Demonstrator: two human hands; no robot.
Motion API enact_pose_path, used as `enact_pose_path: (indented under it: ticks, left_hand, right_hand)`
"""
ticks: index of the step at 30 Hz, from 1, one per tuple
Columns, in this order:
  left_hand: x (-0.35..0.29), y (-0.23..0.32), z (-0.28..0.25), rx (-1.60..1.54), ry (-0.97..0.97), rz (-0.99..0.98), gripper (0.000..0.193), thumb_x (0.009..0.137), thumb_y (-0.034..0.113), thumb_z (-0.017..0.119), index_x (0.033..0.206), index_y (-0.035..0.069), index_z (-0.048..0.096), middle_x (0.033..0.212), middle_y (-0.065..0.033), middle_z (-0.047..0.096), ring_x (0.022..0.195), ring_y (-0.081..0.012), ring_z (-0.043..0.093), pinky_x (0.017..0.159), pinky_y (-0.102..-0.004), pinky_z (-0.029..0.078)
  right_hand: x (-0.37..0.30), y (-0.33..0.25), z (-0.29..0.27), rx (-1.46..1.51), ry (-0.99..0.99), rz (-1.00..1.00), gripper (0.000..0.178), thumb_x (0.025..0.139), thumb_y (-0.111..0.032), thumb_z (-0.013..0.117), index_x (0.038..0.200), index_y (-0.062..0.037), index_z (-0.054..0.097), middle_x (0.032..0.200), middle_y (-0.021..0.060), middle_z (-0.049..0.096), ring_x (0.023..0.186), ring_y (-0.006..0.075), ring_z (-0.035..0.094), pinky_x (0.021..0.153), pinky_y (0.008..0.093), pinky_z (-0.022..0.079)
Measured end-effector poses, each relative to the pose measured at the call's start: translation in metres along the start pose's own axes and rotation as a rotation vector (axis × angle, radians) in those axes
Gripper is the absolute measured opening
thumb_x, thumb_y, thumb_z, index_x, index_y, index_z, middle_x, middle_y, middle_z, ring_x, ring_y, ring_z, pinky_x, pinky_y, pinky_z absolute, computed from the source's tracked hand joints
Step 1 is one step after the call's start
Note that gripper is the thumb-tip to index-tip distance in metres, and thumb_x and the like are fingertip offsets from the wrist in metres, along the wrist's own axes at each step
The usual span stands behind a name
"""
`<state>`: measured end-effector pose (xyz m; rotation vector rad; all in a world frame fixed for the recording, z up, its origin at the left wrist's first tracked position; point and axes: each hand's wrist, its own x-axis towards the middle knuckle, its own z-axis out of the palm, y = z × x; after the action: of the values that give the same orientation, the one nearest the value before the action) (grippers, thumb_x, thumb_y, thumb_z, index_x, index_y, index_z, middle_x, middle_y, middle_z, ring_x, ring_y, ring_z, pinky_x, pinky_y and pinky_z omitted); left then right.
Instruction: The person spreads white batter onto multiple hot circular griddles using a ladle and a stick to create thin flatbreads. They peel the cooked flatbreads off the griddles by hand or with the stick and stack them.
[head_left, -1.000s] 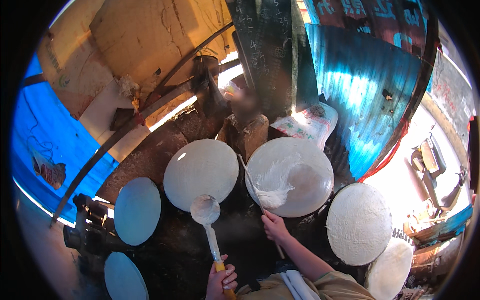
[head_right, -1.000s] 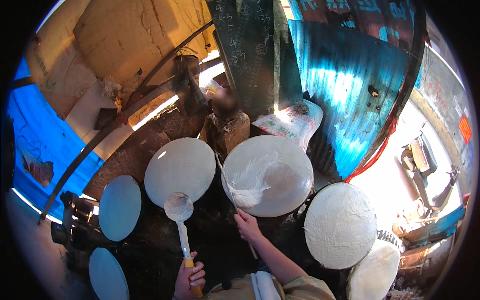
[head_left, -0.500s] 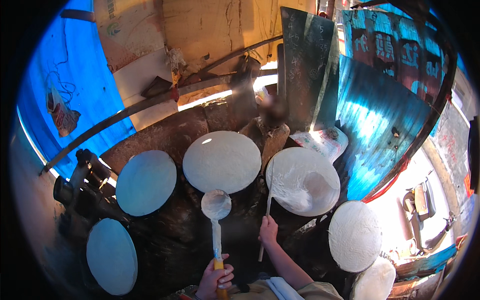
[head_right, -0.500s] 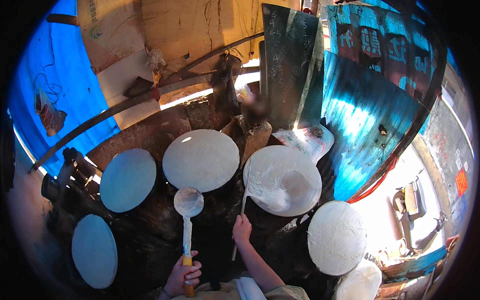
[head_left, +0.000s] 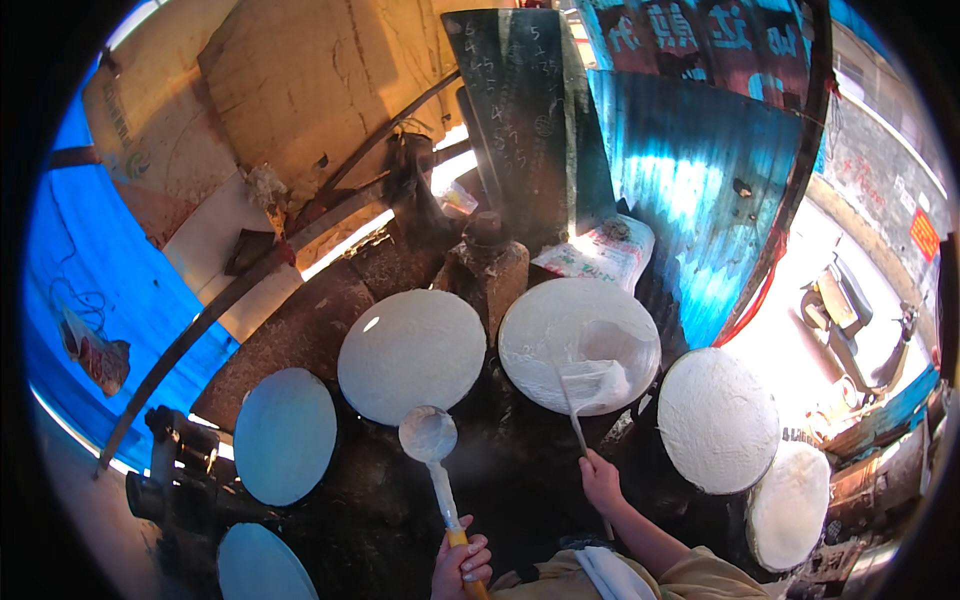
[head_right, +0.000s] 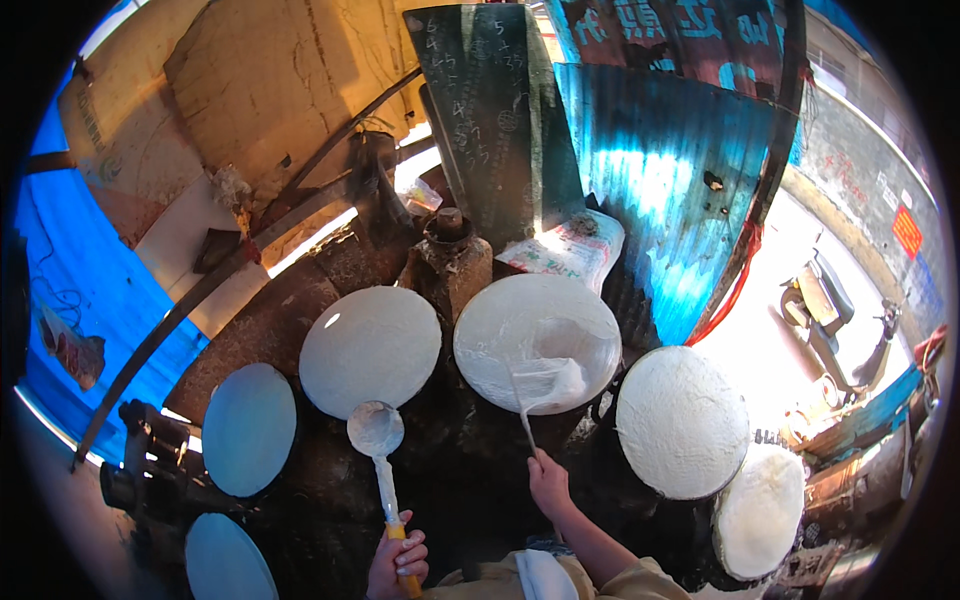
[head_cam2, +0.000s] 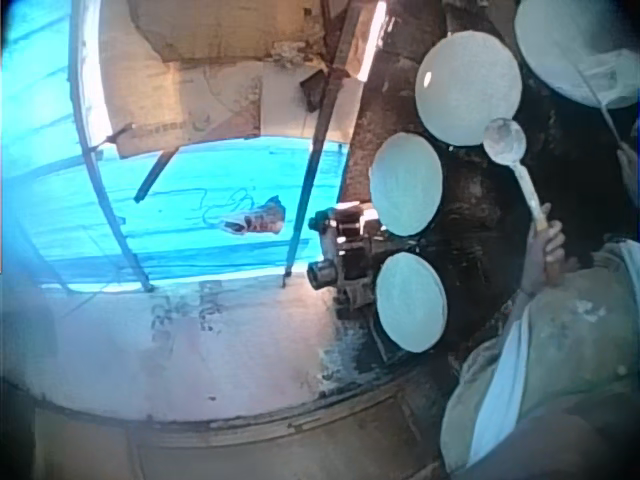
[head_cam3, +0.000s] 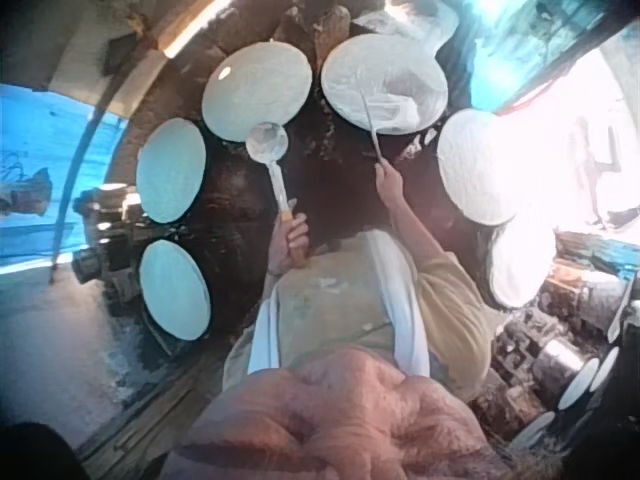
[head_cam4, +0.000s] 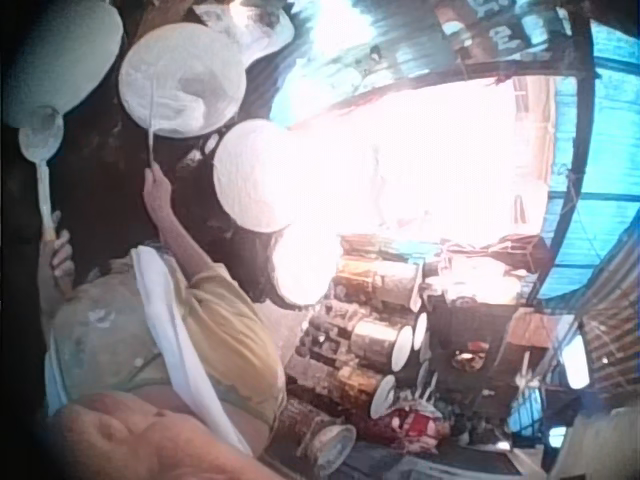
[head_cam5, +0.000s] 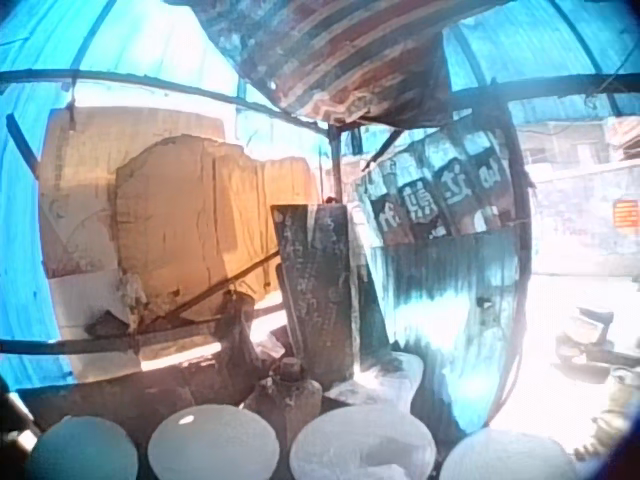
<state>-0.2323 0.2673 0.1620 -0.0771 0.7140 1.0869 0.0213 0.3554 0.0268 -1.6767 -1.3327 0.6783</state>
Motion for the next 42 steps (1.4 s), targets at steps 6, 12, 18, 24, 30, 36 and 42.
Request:
enact_pose_path:
  ticks: [6,12,18,24,30,36,42]
  left_hand:
    - [0.007,0.002,0.008,0.046,-0.049,-0.049,0.04,0.089,0.004,0.044,0.126,0.02,0.041,0.074,0.0012,0.036,0.054,-0.004,0.036,0.04,-0.0148,0.034]
    - [0.032,-0.007,0.015,-0.097,-0.119,-0.155,0.039,0.09,0.004,0.041,0.128,0.016,0.038,0.073,0.0007,0.035,0.053,-0.0047,0.036,0.041,-0.0153,0.035]
    - [0.036,-0.011,0.034,-0.146,-0.133,-0.178,0.034,0.093,0.009,0.04,0.127,0.015,0.04,0.072,0.0008,0.034,0.053,-0.0058,0.035,0.042,-0.0167,0.035]
    - [0.048,-0.024,0.051,-0.154,-0.133,-0.167,0.035,0.093,0.007,0.037,0.127,0.014,0.039,0.072,0.0005,0.034,0.052,-0.0065,0.033,0.042,-0.0168,0.035]
    - [0.064,-0.033,0.061,-0.134,-0.134,-0.259,0.038,0.092,0.003,0.035,0.128,0.012,0.04,0.074,-0.0001,0.034,0.056,-0.0064,0.035,0.045,-0.0168,0.035]
    - [0.075,-0.04,0.073,-0.182,-0.161,-0.343,0.036,0.092,0.008,0.041,0.128,0.013,0.04,0.074,0.0005,0.034,0.057,-0.006,0.036,0.046,-0.0171,0.035]
    - [0.079,-0.047,0.088,-0.192,-0.114,-0.428,0.037,0.091,0.012,0.046,0.127,0.016,0.041,0.073,0.0014,0.035,0.055,-0.0053,0.035,0.045,-0.0169,0.035]
  right_hand:
    - [0.034,0.05,-0.081,0.065,-0.05,0.483,0.019,0.09,-0.023,0.046,0.087,-0.0071,0.057,0.052,0.0008,0.044,0.045,0.0122,0.048,0.039,0.0286,0.04]
    - [-0.002,0.056,-0.06,-0.124,-0.019,0.027,0.022,0.086,-0.016,0.051,0.104,-0.0032,0.055,0.072,0.0197,0.056,0.066,0.0293,0.057,0.064,0.039,0.046]
    - [0.07,0.095,-0.082,-0.108,0.247,0.221,0.017,0.085,-0.018,0.048,0.093,-0.0035,0.053,0.08,0.0225,0.057,0.082,0.0414,0.056,0.07,0.0479,0.043]
    - [0.187,0.071,-0.091,0.013,0.336,0.228,0.028,0.086,-0.024,0.05,0.103,-0.0057,0.061,0.081,0.0205,0.062,0.075,0.0345,0.06,0.068,0.0432,0.045]
    - [0.09,0.08,-0.009,0.369,0.451,0.418,0.039,0.088,-0.022,0.05,0.124,-0.008,0.051,0.064,-0.0002,0.053,0.051,0.0055,0.045,0.048,0.0235,0.04]
    - [0.098,0.04,-0.061,0.594,0.319,0.445,0.035,0.09,-0.019,0.048,0.123,-0.0065,0.052,0.054,-0.0054,0.044,0.042,0.0036,0.039,0.038,0.0223,0.032]
    - [0.087,0.052,0.008,0.58,0.275,0.387,0.031,0.088,-0.021,0.052,0.117,-0.0129,0.058,0.053,-0.0044,0.043,0.04,0.0052,0.037,0.037,0.0229,0.032]
